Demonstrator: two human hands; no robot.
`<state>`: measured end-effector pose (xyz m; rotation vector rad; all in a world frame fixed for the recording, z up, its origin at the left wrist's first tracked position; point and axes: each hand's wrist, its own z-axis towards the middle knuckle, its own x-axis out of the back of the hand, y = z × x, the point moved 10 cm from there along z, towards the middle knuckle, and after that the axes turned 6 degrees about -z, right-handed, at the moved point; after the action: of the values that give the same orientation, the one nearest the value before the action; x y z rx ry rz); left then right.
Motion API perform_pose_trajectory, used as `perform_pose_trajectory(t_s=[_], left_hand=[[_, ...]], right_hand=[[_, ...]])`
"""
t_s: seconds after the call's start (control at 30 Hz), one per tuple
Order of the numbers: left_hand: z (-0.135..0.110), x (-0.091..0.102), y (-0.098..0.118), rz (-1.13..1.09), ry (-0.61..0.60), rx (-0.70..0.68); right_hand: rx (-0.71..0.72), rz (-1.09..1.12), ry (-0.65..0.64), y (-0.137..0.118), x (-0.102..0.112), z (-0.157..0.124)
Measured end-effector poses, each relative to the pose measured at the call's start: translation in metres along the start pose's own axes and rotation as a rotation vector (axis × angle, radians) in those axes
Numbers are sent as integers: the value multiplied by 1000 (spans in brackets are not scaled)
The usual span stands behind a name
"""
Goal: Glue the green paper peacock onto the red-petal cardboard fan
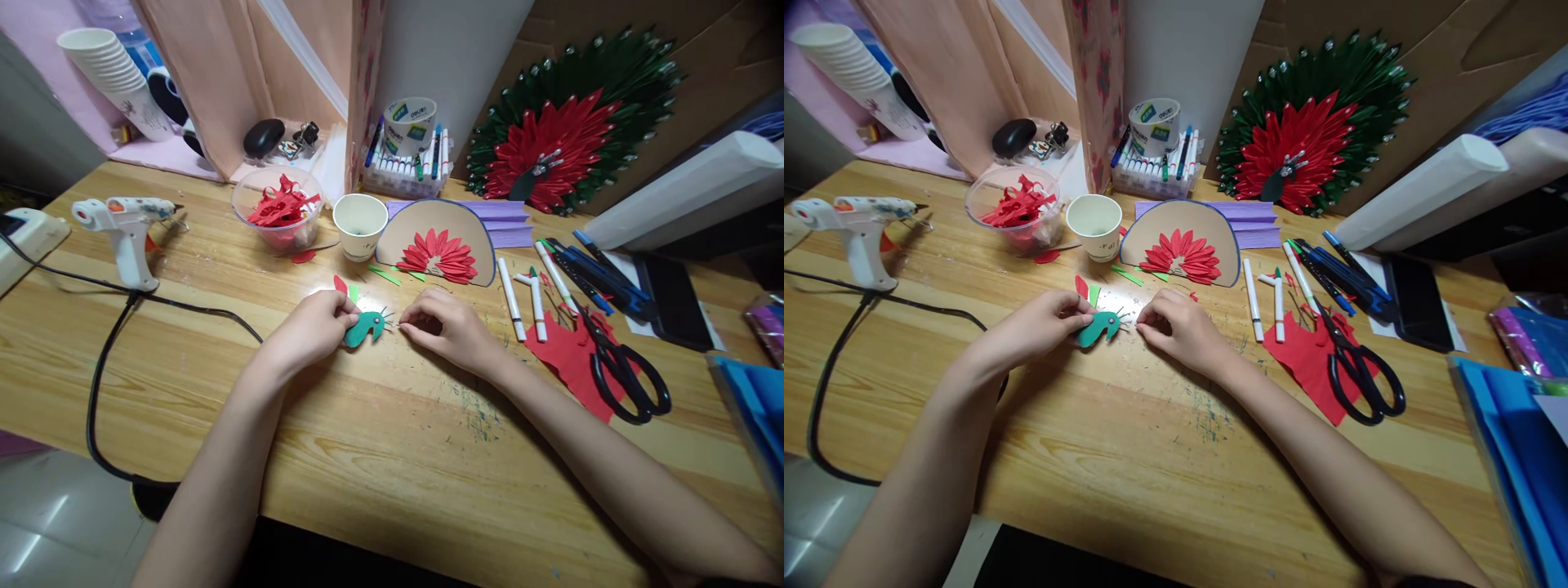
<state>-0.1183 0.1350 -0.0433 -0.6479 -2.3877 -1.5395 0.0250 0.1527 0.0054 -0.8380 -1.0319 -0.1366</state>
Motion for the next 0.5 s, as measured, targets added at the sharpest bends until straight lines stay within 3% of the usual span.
perform_pose_trajectory(t_s=[0.5], left_hand=[[-1,1,3,-19,17,-15]], right_hand=[[-5,-58,32,-6,-1,3]])
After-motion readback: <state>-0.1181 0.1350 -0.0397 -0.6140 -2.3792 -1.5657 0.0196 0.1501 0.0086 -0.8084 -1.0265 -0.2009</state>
